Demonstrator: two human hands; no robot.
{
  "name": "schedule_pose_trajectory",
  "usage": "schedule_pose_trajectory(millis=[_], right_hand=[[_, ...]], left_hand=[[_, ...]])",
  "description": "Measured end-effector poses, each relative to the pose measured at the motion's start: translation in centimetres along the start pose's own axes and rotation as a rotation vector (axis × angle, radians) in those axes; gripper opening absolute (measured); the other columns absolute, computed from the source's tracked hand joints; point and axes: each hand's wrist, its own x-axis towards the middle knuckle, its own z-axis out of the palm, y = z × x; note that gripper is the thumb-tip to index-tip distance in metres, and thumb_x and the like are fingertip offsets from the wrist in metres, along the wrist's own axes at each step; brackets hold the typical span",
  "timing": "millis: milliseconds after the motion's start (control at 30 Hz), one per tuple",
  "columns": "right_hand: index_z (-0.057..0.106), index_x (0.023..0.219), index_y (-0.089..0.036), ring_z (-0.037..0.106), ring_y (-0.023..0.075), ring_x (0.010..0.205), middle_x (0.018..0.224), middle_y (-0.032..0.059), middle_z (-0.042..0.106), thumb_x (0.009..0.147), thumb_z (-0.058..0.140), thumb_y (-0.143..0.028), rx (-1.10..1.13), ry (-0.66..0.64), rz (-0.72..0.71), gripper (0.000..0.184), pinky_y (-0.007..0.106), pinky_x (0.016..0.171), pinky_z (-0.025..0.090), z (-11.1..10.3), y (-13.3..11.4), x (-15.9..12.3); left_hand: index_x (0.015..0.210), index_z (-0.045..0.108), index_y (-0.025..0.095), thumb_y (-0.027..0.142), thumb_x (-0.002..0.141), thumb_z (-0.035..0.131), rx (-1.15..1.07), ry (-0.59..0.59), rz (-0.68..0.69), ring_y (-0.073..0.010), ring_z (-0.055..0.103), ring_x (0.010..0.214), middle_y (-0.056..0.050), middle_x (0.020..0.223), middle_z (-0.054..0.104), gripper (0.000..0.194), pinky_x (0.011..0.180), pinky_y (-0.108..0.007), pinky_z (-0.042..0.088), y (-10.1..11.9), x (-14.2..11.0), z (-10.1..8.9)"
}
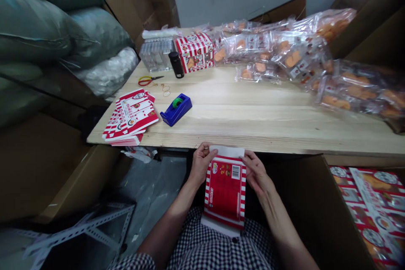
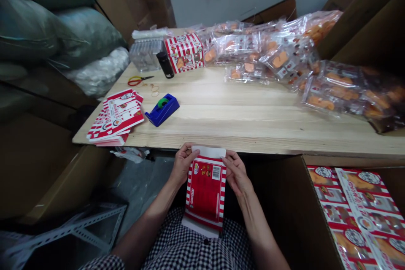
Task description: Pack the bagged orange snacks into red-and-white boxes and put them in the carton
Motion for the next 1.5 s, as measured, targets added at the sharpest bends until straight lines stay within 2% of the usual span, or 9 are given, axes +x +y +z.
schedule_pose_trajectory(millis=[100, 200, 400, 633, 900, 1033, 1233, 1367, 1500], right_hand=[[0.062, 0.126, -0.030, 0.059, 0.0283, 0.128, 0.144, 0.0056, 0.059, 0.077, 0.081, -0.030, -0.023, -0.182, 0.043, 0.052, 0.044, 0.102, 0.052, 0.5, -2.0, -0.7], [0.066, 0.126, -0.024, 0.056, 0.0288, 0.131, 0.147, 0.0085, 0.055, 0.076, 0.081, -0.030, -0.055, -0.296, 0.137, 0.053, 0.041, 0.106, 0.049, 0.4, -2.9, -0.6], [0.069, 0.126, -0.022, 0.068, 0.0289, 0.115, 0.129, 0.0101, 0.069, 0.078, 0.079, -0.032, -0.108, -0.197, 0.142, 0.050, 0.040, 0.099, 0.053, 0.2, -2.1, -0.4], [0.080, 0.084, -0.022, 0.068, 0.0305, 0.113, 0.118, 0.0093, 0.075, 0.073, 0.084, -0.034, -0.138, -0.179, 0.042, 0.017, 0.044, 0.096, 0.053, -0.5, -0.6, 0.1], [0.077, 0.108, -0.024, 0.051, 0.0308, 0.135, 0.148, 0.0079, 0.054, 0.083, 0.074, -0.043, -0.204, -0.367, 0.090, 0.031, 0.046, 0.111, 0.041, -1.9, -2.0, -0.7], [0.073, 0.119, -0.024, 0.042, 0.0290, 0.143, 0.158, 0.0068, 0.041, 0.087, 0.070, -0.046, -0.205, -0.410, 0.103, 0.039, 0.043, 0.114, 0.038, -1.9, -2.4, -1.2], [0.075, 0.102, -0.023, 0.063, 0.0284, 0.122, 0.137, 0.0097, 0.064, 0.087, 0.072, -0.038, -0.296, -0.362, 0.093, 0.021, 0.044, 0.102, 0.049, 0.0, -4.1, -2.0], [0.069, 0.122, -0.025, 0.064, 0.0266, 0.120, 0.134, 0.0096, 0.067, 0.085, 0.075, -0.036, -0.387, -0.378, 0.097, 0.039, 0.042, 0.103, 0.049, 0.6, -5.3, -2.1], [0.070, 0.123, -0.022, 0.073, 0.0264, 0.100, 0.117, 0.0106, 0.075, 0.083, 0.075, -0.043, -0.417, -0.281, 0.161, 0.045, 0.045, 0.095, 0.053, 0.4, -5.1, -2.1]], left_hand=[[0.096, 0.060, 0.020, 0.032, 0.072, 0.082, 0.010, -0.042, -0.012, -0.0115, 0.063, 0.060, 0.004, 0.073, 0.070, 0.034, 0.063, -0.024, 0.049, 0.3, -0.2, 0.2], [0.099, 0.071, 0.017, 0.030, 0.075, 0.080, 0.078, -0.145, -0.020, -0.0164, 0.069, 0.075, -0.002, 0.088, 0.076, 0.029, 0.072, -0.027, 0.051, 0.5, -0.4, 0.4], [0.107, 0.077, 0.018, 0.029, 0.081, 0.074, 0.177, -0.201, 0.029, -0.0263, 0.069, 0.103, -0.009, 0.114, 0.075, 0.029, 0.091, -0.037, 0.052, 0.9, -0.5, 0.4], [0.095, 0.079, 0.016, 0.030, 0.082, 0.070, 0.227, -0.273, 0.027, -0.0305, 0.068, 0.108, -0.013, 0.113, 0.075, 0.021, 0.096, -0.042, 0.050, 0.7, -0.1, -1.1], [0.106, 0.077, 0.016, 0.039, 0.092, 0.059, 0.357, -0.440, 0.062, -0.0318, 0.060, 0.124, -0.014, 0.129, 0.067, 0.033, 0.105, -0.042, 0.043, 1.5, -0.5, -2.1], [0.104, 0.075, 0.015, 0.040, 0.095, 0.055, 0.362, -0.374, 0.034, -0.0296, 0.063, 0.118, -0.014, 0.126, 0.069, 0.033, 0.101, -0.041, 0.046, 1.7, -1.0, -1.3], [0.112, 0.071, 0.017, 0.035, 0.088, 0.068, 0.410, -0.500, -0.044, -0.0233, 0.069, 0.099, -0.012, 0.111, 0.074, 0.031, 0.088, -0.035, 0.052, 4.3, -1.1, -0.3], [0.111, 0.074, 0.018, 0.037, 0.091, 0.063, 0.613, -0.543, -0.025, -0.0216, 0.069, 0.091, -0.010, 0.105, 0.075, 0.030, 0.078, -0.031, 0.052, 6.3, -0.8, 0.3], [0.106, 0.076, 0.018, 0.038, 0.092, 0.061, 0.758, -0.495, 0.049, -0.0200, 0.069, 0.085, -0.008, 0.098, 0.077, 0.029, 0.073, -0.028, 0.052, 6.8, -0.8, 1.0]])
